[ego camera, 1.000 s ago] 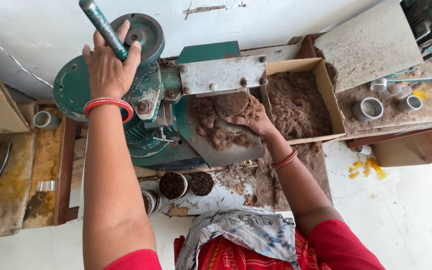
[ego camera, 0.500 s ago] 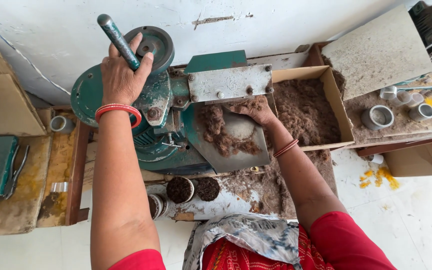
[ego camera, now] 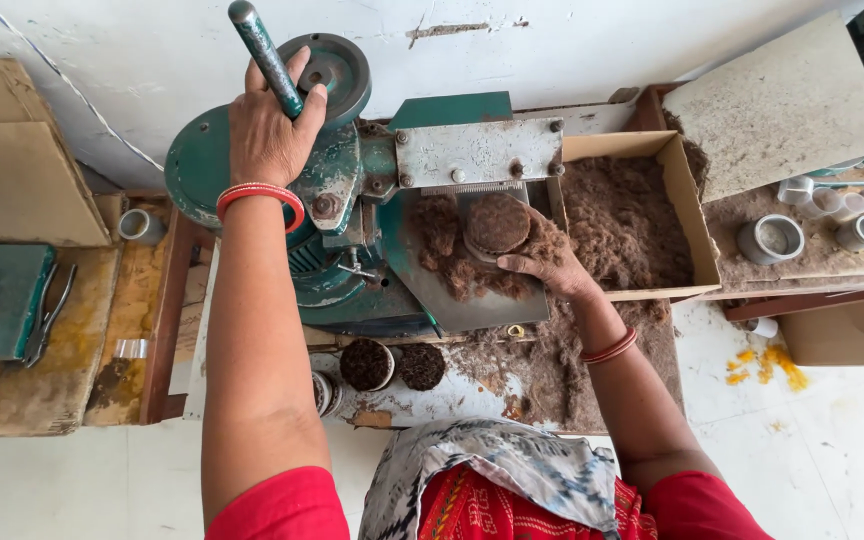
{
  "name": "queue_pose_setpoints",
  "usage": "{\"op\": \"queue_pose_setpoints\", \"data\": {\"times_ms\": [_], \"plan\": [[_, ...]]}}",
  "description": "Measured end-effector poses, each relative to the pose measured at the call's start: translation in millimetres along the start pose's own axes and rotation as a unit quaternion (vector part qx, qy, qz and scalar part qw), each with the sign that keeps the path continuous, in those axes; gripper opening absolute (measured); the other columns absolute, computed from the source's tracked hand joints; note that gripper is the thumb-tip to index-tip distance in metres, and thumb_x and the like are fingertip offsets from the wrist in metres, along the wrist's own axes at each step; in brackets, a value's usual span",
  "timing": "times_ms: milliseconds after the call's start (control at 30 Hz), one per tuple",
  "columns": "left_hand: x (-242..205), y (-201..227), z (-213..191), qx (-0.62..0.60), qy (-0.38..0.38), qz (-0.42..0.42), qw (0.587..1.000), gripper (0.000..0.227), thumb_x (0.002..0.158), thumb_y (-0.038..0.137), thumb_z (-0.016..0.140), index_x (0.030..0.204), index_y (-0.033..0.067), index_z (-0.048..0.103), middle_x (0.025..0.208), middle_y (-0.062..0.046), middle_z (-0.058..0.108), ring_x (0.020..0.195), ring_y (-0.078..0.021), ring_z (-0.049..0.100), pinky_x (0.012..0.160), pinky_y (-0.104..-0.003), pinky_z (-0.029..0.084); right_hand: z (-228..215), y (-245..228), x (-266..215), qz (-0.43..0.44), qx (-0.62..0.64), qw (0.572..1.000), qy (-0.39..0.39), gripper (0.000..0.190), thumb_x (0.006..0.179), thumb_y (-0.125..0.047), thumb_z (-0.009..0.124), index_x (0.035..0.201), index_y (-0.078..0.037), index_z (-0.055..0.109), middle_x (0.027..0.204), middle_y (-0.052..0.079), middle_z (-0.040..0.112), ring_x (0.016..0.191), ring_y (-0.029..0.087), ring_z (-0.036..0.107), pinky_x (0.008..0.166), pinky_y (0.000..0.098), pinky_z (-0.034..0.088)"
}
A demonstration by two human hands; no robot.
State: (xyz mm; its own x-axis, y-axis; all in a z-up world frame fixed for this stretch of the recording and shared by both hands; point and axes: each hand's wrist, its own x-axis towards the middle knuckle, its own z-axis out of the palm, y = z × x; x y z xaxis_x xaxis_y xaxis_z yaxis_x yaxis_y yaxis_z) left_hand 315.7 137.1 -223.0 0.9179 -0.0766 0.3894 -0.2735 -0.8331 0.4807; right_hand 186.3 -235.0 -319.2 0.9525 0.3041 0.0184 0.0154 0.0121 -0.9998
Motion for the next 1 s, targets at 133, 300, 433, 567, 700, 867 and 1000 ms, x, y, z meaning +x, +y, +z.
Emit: {"op": "queue_pose_setpoints", "data": {"times_ms": [133,300,433,567,700,867,1000], "plan": [[-3,-8,7,0.020,0.021,0.040,0.999,0.052,0.109,0.047,0.051,0.153,0.0211,0.058,0.154,-0.014,0.044,0.125,-0.0343,0.059,0.114,-0.052,0.033,2,38,13,-0.021,-0.017,0.998,0.063,0.088,0.074,-0.019,0.091,0.147,0.000,0.046,0.140,0.008,0.061,0.130,0.019,0.057,0.116,0.0356,0.047],[-1,-2,3,0.021,0.017,0.021,0.999,0.053,0.106,0.048,0.053,0.153,0.0215,0.058,0.152,-0.017,0.045,0.121,-0.0409,0.056,0.113,-0.051,0.035,-6,34,32,-0.028,-0.012,0.999,0.041,0.079,0.076,-0.015,0.090,0.143,0.000,0.052,0.138,0.008,0.064,0.127,0.018,0.059,0.113,0.0345,0.048],[1,-6,3,0.017,0.023,0.029,0.999,0.054,0.106,0.048,0.054,0.153,0.0208,0.059,0.152,-0.018,0.045,0.126,-0.0415,0.054,0.113,-0.052,0.034,-10,35,46,-0.012,-0.017,0.999,0.040,0.070,0.076,-0.016,0.091,0.137,0.000,0.058,0.129,0.009,0.068,0.118,0.018,0.063,0.107,0.0341,0.053],[0,-5,3,0.016,0.024,0.034,0.999,0.054,0.107,0.047,0.053,0.154,0.0205,0.058,0.153,-0.020,0.043,0.129,-0.0413,0.054,0.115,-0.053,0.033,-14,39,59,0.017,-0.047,0.997,0.063,0.069,0.074,-0.018,0.091,0.132,-0.001,0.057,0.124,0.007,0.070,0.113,0.017,0.065,0.102,0.0331,0.054],[1,0,-1,0.009,0.013,0.022,1.000,0.054,0.106,0.049,0.053,0.153,0.0207,0.058,0.154,-0.021,0.042,0.133,-0.0412,0.051,0.117,-0.053,0.031,-21,44,72,0.015,-0.114,0.992,0.044,0.062,0.078,-0.020,0.090,0.131,0.001,0.065,0.124,0.009,0.073,0.112,0.019,0.067,0.101,0.0338,0.055],[1,9,-6,0.009,-0.002,-0.008,1.000,0.057,0.103,0.050,0.052,0.152,0.0219,0.057,0.157,-0.020,0.039,0.134,-0.0407,0.048,0.117,-0.052,0.029,-31,61,94,0.003,0.006,1.000,0.014,0.061,0.079,-0.017,0.089,0.132,0.002,0.067,0.131,0.010,0.072,0.118,0.020,0.066,0.105,0.0339,0.054],[2,15,-9,0.016,-0.005,-0.001,1.000,0.057,0.104,0.049,0.051,0.153,0.0207,0.056,0.159,-0.021,0.037,0.141,-0.0384,0.045,0.119,-0.052,0.027,-42,82,111,-0.004,0.078,0.997,0.027,0.071,0.073,-0.019,0.090,0.135,-0.007,0.056,0.133,0.006,0.065,0.120,0.019,0.064,0.103,0.0359,0.056]]}}
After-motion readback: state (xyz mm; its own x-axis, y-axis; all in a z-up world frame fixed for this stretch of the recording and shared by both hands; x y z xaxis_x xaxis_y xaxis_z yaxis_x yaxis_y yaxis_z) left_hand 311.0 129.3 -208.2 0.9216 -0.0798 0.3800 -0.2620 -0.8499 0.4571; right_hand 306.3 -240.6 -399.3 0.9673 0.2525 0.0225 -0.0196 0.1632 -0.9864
